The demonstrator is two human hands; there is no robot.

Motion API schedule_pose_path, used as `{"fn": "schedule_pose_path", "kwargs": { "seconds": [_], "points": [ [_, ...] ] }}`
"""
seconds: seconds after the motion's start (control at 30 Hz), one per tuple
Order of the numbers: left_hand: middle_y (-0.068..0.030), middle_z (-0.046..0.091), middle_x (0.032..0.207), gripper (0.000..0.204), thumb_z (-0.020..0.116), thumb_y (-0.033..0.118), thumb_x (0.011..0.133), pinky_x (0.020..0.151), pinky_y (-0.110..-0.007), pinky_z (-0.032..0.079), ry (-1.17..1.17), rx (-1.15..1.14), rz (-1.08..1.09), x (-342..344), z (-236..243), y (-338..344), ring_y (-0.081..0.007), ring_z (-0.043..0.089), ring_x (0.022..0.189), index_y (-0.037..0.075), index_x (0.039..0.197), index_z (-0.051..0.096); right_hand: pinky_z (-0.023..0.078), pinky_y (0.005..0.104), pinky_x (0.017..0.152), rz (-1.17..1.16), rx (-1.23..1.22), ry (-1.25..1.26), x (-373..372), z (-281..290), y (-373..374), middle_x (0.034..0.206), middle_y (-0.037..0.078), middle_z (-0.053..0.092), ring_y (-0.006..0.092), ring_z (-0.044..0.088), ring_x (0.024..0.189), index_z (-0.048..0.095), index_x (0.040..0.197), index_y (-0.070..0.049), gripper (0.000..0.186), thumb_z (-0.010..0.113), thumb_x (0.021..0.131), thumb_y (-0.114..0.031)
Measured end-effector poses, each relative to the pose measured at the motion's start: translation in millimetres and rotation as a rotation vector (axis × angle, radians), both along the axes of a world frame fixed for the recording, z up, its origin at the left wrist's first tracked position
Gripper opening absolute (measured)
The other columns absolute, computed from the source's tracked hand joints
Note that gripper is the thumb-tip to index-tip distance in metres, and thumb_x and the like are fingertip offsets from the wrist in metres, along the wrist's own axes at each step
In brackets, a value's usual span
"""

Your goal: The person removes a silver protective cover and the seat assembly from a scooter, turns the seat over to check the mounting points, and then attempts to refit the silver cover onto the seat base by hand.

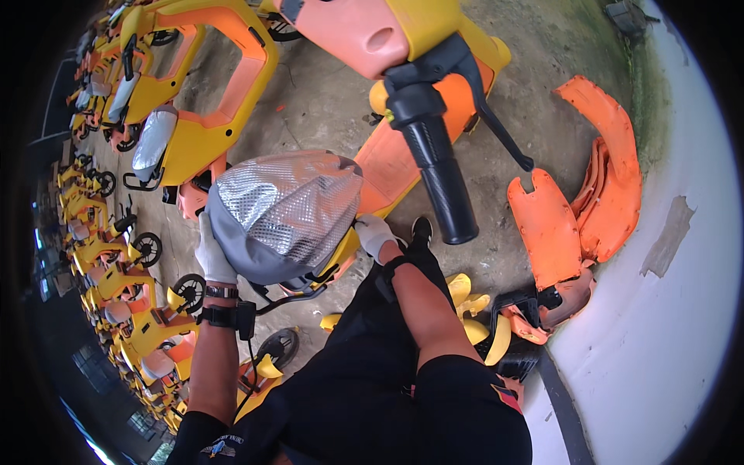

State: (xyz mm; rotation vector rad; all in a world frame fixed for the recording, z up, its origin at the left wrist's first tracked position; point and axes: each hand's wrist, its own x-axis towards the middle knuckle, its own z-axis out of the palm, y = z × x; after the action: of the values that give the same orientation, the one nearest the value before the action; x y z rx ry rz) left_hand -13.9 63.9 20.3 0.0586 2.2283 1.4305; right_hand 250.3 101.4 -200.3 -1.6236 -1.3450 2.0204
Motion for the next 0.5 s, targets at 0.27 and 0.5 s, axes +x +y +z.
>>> {"fn": "schedule_pose_path", "kwargs": {
  "seconds": [0.27,0.5],
  "points": [
    [-0.0128,0.065,0.114,0.064,0.063,0.047,0.091,0.085,-0.031,0.052,0.078,-0.083,-0.071,7.5,19.4,28.1,-0.0206,0.063,0.096,-0.009,0.121,0.059,0.049,0.0493,0.08,0.501,0.294,-0.194,37.1,-50.5,-54.8,0.099,0.016,0.067,0.039,0.063,0.092,0.063,0.1,-0.013,0.026,0.045,0.093,-0.03],
    [-0.0116,0.065,0.114,0.06,0.06,0.046,0.093,0.084,-0.031,0.051,0.105,-0.144,-0.126,16.9,31.6,54.3,-0.0199,0.062,0.097,-0.008,0.121,0.059,0.049,0.0476,0.081,0.203,0.199,-0.125,17.1,10.9,-7.3,0.097,0.02,0.066,0.0399,0.062,0.094,0.059,0.11,-0.009,0.03,0.053,0.09,-0.03]
  ]
}}
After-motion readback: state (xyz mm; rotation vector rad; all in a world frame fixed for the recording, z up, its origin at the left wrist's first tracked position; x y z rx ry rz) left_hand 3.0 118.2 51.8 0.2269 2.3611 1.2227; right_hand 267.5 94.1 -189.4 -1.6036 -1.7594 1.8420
